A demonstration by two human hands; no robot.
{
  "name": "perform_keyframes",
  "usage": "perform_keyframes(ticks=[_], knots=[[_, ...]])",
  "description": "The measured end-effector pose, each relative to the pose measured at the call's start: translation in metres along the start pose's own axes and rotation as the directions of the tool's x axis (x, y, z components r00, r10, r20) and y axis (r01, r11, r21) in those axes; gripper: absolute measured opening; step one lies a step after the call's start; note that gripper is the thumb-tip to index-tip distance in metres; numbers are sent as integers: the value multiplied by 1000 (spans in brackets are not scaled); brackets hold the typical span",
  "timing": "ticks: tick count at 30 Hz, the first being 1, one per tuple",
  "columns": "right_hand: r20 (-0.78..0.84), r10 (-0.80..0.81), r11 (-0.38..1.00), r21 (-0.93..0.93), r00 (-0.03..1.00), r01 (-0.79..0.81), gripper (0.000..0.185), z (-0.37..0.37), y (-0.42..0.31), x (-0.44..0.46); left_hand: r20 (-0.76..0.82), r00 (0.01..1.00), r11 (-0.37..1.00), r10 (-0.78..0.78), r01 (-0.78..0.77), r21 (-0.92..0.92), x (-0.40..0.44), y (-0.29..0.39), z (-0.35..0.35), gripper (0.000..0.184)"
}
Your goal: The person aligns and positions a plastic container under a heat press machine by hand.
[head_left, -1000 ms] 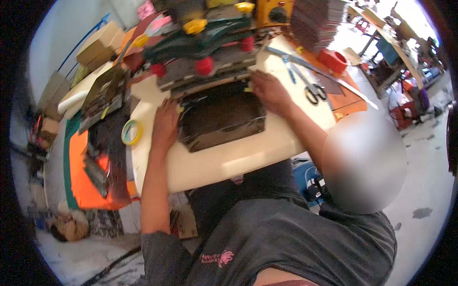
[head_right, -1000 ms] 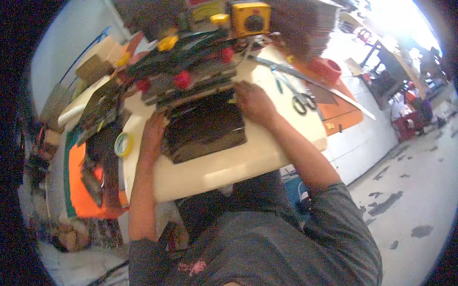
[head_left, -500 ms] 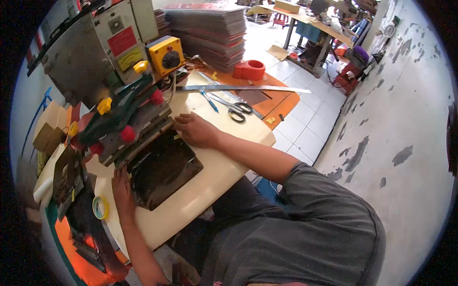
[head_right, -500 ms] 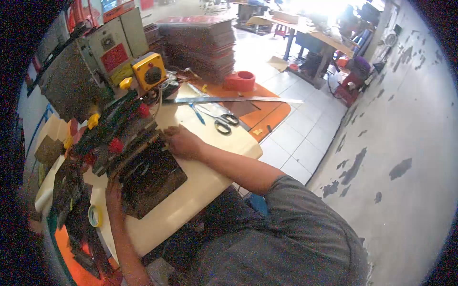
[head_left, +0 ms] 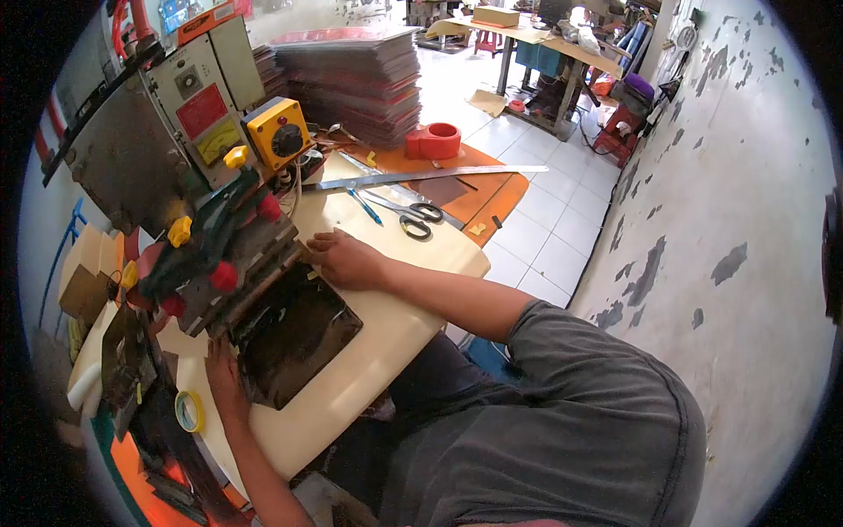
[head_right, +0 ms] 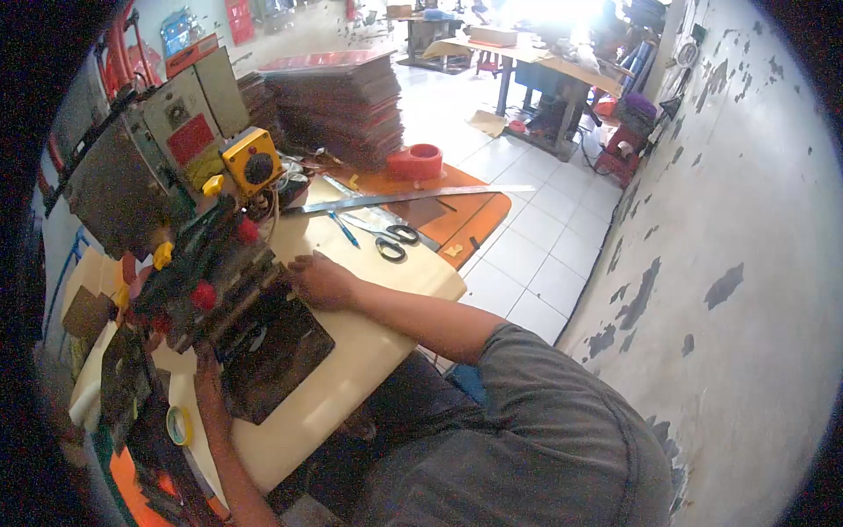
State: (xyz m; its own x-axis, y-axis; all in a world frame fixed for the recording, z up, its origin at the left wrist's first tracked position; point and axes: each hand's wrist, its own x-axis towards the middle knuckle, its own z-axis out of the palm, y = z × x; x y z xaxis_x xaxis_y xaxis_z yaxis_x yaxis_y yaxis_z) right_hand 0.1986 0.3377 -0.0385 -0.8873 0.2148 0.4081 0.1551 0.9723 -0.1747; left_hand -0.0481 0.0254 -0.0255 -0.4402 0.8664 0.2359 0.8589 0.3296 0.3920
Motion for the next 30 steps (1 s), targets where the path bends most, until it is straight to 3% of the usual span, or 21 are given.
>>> perform_keyframes(ticks=[5,7,10,12,19,21,28,30], knots=[[-48,-8,999,-32,999,6,51,0,-3,-1,0,1000,997,-18,18,-71,-1,-10,4,51],[-91,-19,999,-51,996,15,48,-6,-4,-2,-13,998,994,61,-60,96,5,-33,16,50],[-86,-61,996,-71,994,55,52,-11,-5,-1,-16,1000,997,22,-21,79,3,-21,12,49],[61,52,999,14,997,-53,51,-13,-7,1,-35,998,996,49,-46,76,0,-18,10,49],[21,51,994,93,998,-53,49,-21,-12,-2,-88,989,991,122,-116,71,-4,-17,11,47],[-65,24,995,99,998,-18,48,-16,-11,-2,-85,990,992,115,-109,70,-8,-19,11,47],[-87,-5,997,74,996,11,48,-15,-10,-2,-45,999,999,5,-7,-53,-6,-1,3,46],[-23,3,1000,31,1000,-3,49,-15,-8,-2,-52,999,1000,17,-17,2,-7,-3,4,46]])
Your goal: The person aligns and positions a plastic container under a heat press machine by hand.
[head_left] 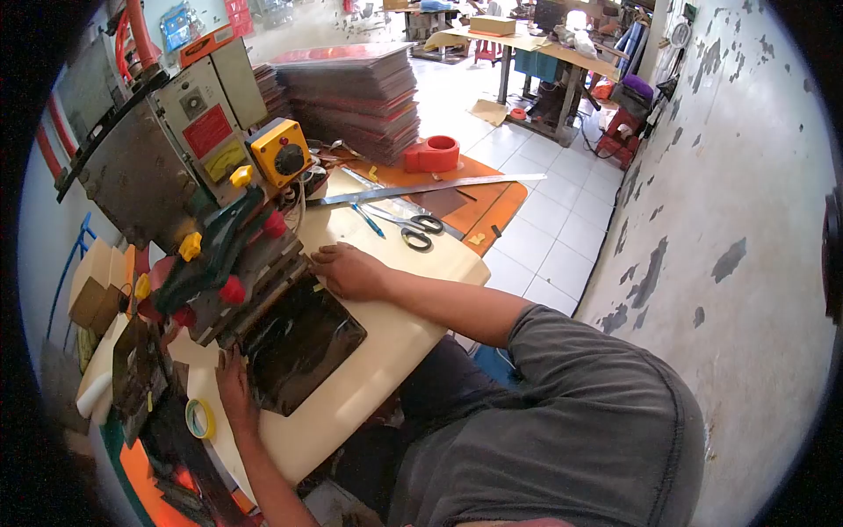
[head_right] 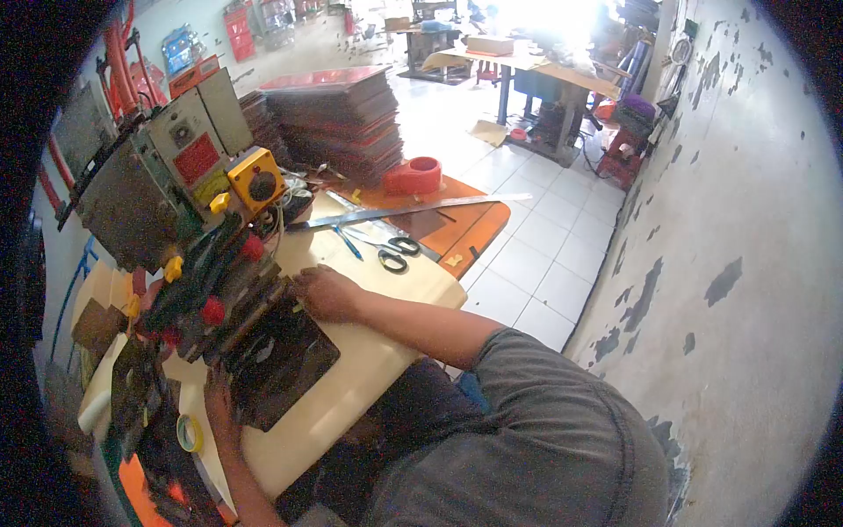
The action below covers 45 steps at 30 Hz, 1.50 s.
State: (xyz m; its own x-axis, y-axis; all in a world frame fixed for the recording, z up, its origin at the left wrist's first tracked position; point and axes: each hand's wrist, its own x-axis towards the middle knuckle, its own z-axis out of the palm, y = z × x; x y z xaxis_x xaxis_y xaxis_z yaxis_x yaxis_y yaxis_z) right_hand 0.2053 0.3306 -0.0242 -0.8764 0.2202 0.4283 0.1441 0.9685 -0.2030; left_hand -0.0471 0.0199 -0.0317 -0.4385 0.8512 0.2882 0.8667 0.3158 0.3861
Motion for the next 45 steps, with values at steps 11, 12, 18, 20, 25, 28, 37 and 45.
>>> perform_keyframes(ticks=[11,12,18,20,25,28,37,45], knots=[[-54,-27,1000,-1,998,27,49,-2,-4,3,81,997,995,5,-13,100,3,-5,-1,50],[12,-19,1000,-5,1000,19,49,-15,-8,1,92,996,994,14,-24,102,3,3,-4,51],[51,-4,997,-78,999,8,48,3,3,4,55,995,981,78,-86,172,0,-14,7,51],[55,-12,999,-45,998,14,47,-2,-2,3,46,998,995,43,-47,88,2,-10,4,51],[92,61,998,8,994,-62,42,-21,-18,1,66,998,988,11,-21,154,-2,17,-10,57],[50,-9,1000,-5,999,9,42,-3,0,0,84,996,984,13,-28,178,0,14,-8,56],[79,97,995,28,992,-99,47,-8,-11,2,19,998,986,58,-60,158,-2,9,-1,53],[142,47,998,-42,989,-41,50,-2,4,0,50,998,984,25,-33,174,1,3,4,53]])
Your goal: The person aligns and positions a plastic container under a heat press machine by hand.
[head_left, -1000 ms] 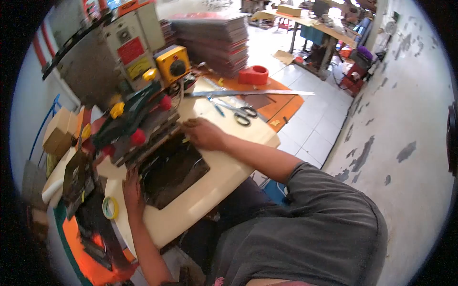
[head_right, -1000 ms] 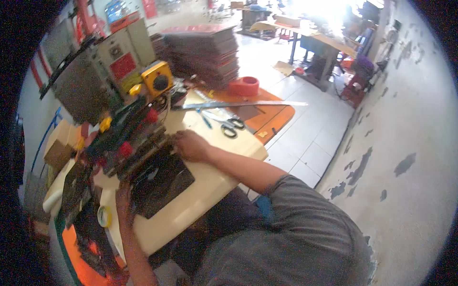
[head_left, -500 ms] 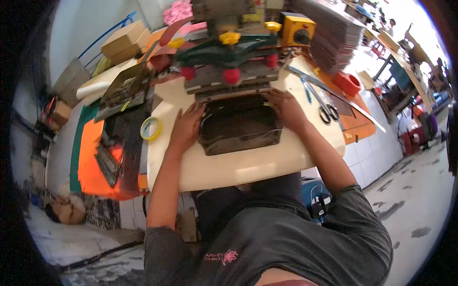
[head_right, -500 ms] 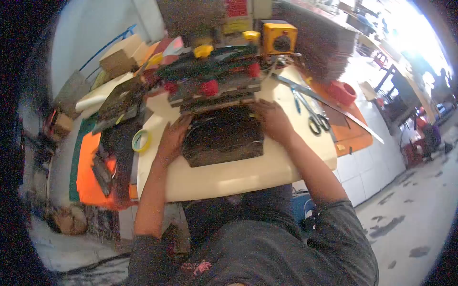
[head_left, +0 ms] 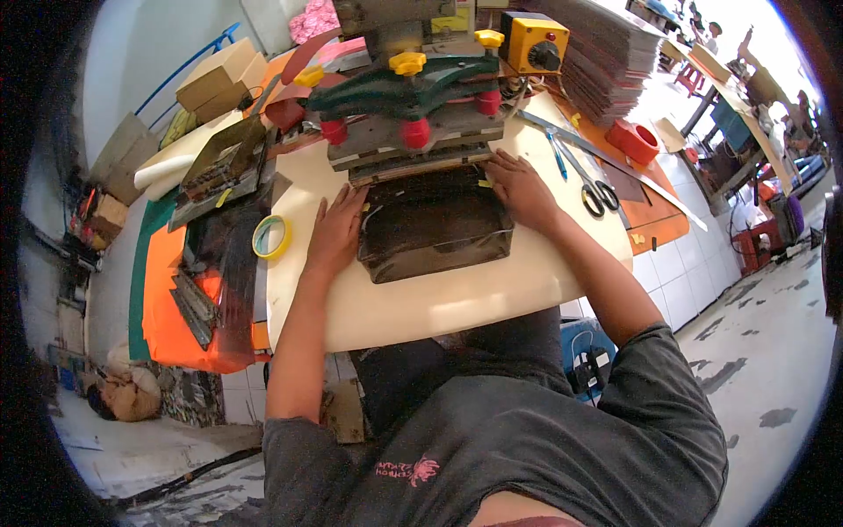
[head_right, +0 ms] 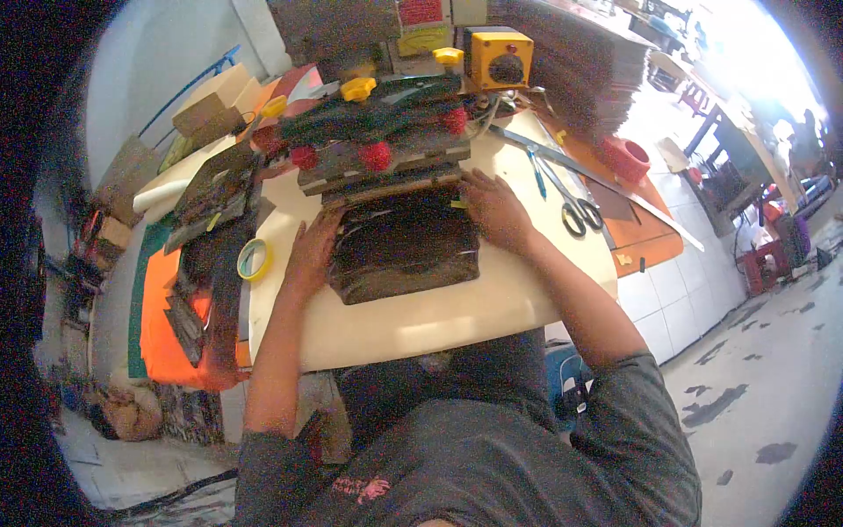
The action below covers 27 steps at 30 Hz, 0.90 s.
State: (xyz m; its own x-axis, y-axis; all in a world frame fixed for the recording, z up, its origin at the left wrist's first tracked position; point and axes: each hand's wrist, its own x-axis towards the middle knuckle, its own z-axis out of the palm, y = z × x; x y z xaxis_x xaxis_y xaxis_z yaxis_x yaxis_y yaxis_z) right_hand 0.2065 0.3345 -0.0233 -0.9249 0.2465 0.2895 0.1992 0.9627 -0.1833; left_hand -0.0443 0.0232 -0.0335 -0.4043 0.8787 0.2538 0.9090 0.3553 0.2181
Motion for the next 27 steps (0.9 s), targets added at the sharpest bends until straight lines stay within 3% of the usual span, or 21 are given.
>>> perform_keyframes(ticks=[5,8,10,16,24,27], knots=[[-53,-8,1000,21,999,9,47,1,-5,1,-8,1000,1000,-11,11,-23,-2,-2,2,50],[47,32,999,11,998,-32,48,-9,-5,6,-30,999,999,25,-26,-36,-3,-1,0,49],[91,-2,995,99,996,-7,49,-11,2,7,-24,1000,999,21,-22,-38,-2,-3,1,50],[96,-46,977,213,994,24,48,-8,16,14,12,1000,999,2,-1,-46,-1,2,-6,53],[15,-8,996,89,1000,6,48,0,18,21,33,999,995,-1,4,-98,2,-4,-7,51],[-5,-26,998,55,1000,26,47,7,22,27,115,993,980,-24,46,-194,5,-16,-13,49]])
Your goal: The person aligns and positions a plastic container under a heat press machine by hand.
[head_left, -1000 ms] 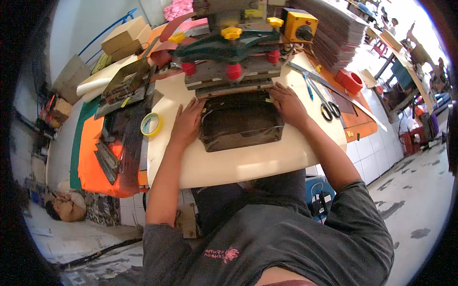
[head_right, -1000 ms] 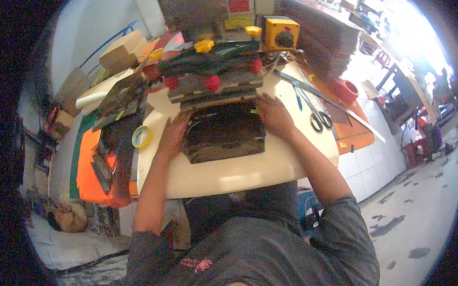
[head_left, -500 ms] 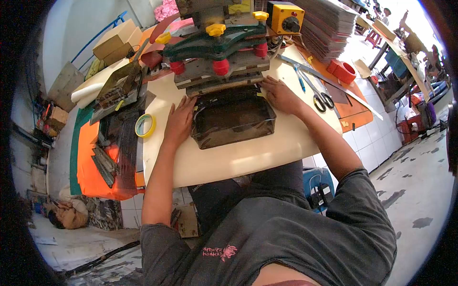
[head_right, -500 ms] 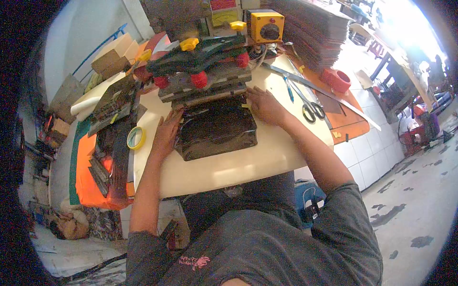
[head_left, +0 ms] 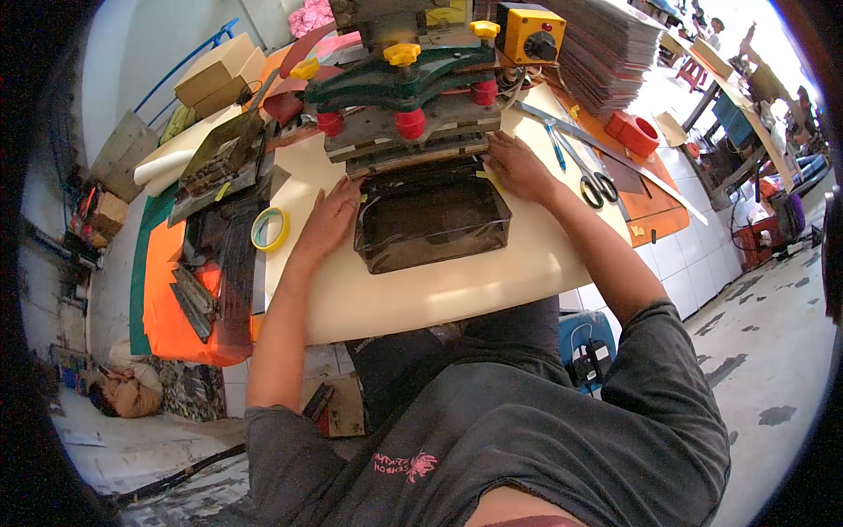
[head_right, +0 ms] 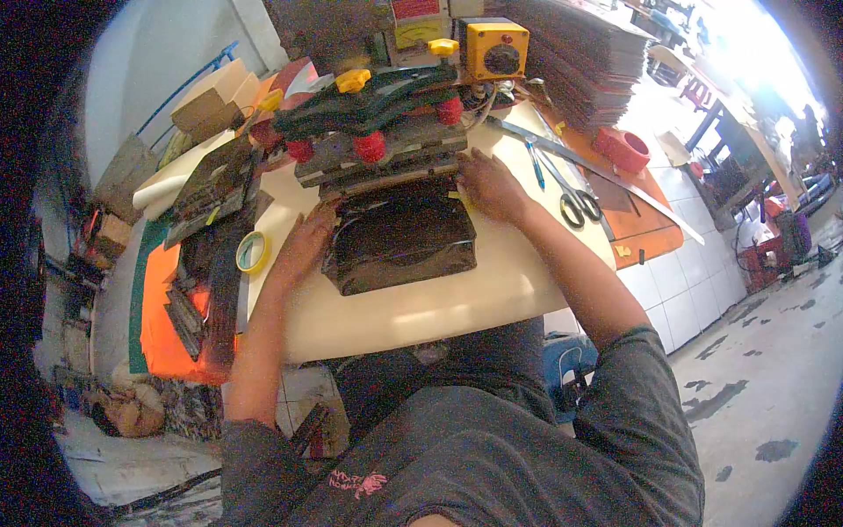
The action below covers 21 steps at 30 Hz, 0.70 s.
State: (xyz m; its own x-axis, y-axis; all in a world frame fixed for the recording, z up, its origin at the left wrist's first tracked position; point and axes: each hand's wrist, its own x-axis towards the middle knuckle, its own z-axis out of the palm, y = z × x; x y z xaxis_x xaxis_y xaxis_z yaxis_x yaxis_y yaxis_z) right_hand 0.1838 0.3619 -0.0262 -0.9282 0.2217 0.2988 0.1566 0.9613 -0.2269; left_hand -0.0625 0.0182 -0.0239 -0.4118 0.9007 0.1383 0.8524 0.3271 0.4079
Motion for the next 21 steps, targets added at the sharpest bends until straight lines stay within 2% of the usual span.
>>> perform_keyframes(ticks=[2,5,7,11,13,14,15,17,19,21], knots=[[-29,-5,1000,-16,1000,4,44,0,3,4,73,994,985,-84,94,-147,1,-6,-6,49],[62,-68,991,-113,996,74,39,-8,3,11,65,997,986,-51,61,-153,7,-5,-10,50],[-78,-127,990,-73,989,121,32,1,8,14,57,998,989,-28,35,-140,12,-6,-9,50],[-106,-121,993,0,987,121,28,1,12,24,25,1000,998,3,-1,-61,25,-20,-3,50],[48,56,998,25,997,-58,26,-17,-1,26,5,1000,1000,-13,13,-17,29,-13,-5,49],[49,58,998,28,997,-60,26,-16,-2,27,-14,1000,999,-28,28,25,31,-10,-6,49],[12,96,991,94,995,-96,27,-14,0,29,-9,1000,999,-27,28,24,35,-16,-2,49],[-19,142,978,160,990,-137,28,-13,1,29,-161,987,999,24,-19,33,45,-36,11,44],[-145,134,969,225,980,-99,30,-12,1,24,-171,985,1000,-17,13,-26,49,-31,5,40],[-194,127,967,241,973,-79,29,-4,5,25,-186,981,995,-61,46,-83,54,-28,5,37]])
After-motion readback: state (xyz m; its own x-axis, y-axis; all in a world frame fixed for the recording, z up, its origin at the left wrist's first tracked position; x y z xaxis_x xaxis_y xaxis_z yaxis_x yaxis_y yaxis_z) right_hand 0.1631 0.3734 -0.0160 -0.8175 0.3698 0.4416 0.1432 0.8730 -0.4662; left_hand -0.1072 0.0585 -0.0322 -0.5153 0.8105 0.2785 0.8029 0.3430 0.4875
